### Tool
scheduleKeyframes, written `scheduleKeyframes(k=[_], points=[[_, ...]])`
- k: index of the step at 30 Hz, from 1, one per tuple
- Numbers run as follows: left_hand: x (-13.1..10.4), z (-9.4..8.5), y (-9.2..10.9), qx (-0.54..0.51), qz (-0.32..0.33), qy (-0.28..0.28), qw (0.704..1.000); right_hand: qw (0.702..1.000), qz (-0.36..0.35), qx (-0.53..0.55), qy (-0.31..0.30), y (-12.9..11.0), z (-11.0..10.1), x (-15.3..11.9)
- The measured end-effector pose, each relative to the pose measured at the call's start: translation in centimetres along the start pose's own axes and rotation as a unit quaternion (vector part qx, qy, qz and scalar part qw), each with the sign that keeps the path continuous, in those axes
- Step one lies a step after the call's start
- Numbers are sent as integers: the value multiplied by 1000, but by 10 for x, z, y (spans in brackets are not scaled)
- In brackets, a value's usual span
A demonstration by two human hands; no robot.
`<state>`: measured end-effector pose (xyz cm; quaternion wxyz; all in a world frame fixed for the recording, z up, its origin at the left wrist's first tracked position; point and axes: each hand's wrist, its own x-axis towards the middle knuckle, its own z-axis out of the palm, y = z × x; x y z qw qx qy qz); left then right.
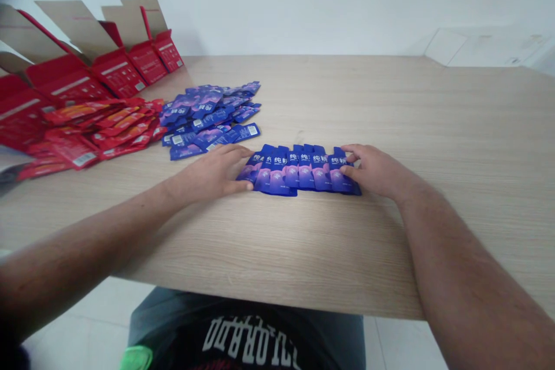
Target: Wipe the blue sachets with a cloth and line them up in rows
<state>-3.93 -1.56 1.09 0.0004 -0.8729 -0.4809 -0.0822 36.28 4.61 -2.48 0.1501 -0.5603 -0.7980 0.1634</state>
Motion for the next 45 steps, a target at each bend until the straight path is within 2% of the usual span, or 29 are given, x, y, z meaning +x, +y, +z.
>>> scheduleKeyframes(k=[4,6,8,10,15,20,22,26,28,31,33,36,40,45], points=[[6,-3,-52,95,-105,55,988,1000,2,3,-5,2,2,0],[11,-1,-70,136,-148,36,979,1000,3,7,-8,2,2,0],[17,2,-76,168,-184,9,968,1000,8,7,-8,1,2,0],[22,3,-73,195,-201,-12,960,1000,12,5,-7,1,2,-1],[35,4,-58,227,-166,-44,959,1000,16,11,-13,2,2,0],[39,-4,-63,247,-142,-55,957,1000,19,15,-14,-1,0,0],[35,-16,-65,246,-147,-36,957,1000,22,11,-16,-4,-1,-1],[20,-43,-57,180,-217,66,957,1000,17,-1,-20,-7,-3,-1],[11,-46,-48,108,-253,59,960,1000,14,-9,-20,-5,-3,0],[1,-30,-36,22,-274,-22,961,1000,8,-23,-17,-1,-1,2],[-2,-14,-33,17,-271,-52,961,1000,4,-26,-13,1,0,2],[2,3,-38,57,-267,-48,961,1000,7,-16,-13,0,0,2],[17,8,-41,110,-261,-57,958,1000,14,-15,-11,-3,-2,0],[38,15,-20,127,-212,-64,967,1000,7,-22,-4,-6,-2,-1]])
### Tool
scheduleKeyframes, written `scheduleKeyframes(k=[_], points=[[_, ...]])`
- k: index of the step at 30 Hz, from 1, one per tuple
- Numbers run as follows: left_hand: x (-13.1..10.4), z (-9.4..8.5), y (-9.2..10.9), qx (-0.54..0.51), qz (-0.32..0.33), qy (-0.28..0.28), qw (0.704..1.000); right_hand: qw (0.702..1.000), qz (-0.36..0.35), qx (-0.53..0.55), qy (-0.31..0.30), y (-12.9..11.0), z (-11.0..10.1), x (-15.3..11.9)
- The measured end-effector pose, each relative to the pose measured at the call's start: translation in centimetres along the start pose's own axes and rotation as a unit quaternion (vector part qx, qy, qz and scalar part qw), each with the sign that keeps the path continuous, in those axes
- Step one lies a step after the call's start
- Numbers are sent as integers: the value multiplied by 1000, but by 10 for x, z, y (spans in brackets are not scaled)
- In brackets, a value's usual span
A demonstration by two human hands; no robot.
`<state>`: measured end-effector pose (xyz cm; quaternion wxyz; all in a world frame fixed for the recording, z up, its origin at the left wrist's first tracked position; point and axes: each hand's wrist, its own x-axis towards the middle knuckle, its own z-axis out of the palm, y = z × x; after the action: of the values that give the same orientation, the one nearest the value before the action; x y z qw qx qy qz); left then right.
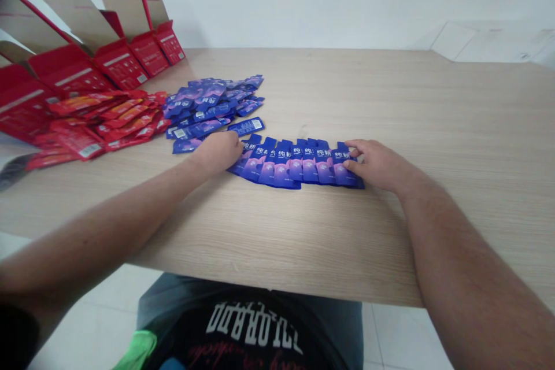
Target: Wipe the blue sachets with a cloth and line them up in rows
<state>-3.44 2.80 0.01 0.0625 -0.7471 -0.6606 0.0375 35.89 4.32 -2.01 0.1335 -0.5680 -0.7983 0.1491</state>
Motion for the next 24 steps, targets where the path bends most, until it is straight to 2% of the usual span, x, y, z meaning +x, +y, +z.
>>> scheduleKeyframes(k=[5,8,11,14,16,18,20,24], points=[[2,-5,34,-4,48,-20,999,1000,9,2,-8,-3,-2,-1],[-2,-15,31,4,67,-20,998,1000,9,-1,-3,-2,-2,-1],[-8,-27,-1,16,12,17,1000,1000,8,11,-4,1,-1,-1],[-20,-34,-52,19,-87,70,994,1000,4,20,-15,4,0,0],[-30,-32,-85,27,-110,71,991,1000,0,17,-21,5,0,1],[-40,-25,-110,22,-109,44,993,1000,-4,13,-24,5,0,2],[-48,-14,-125,12,-79,24,996,1000,-7,9,-28,6,0,2],[-53,3,-132,-1,5,32,999,1000,3,8,-28,7,0,2]])
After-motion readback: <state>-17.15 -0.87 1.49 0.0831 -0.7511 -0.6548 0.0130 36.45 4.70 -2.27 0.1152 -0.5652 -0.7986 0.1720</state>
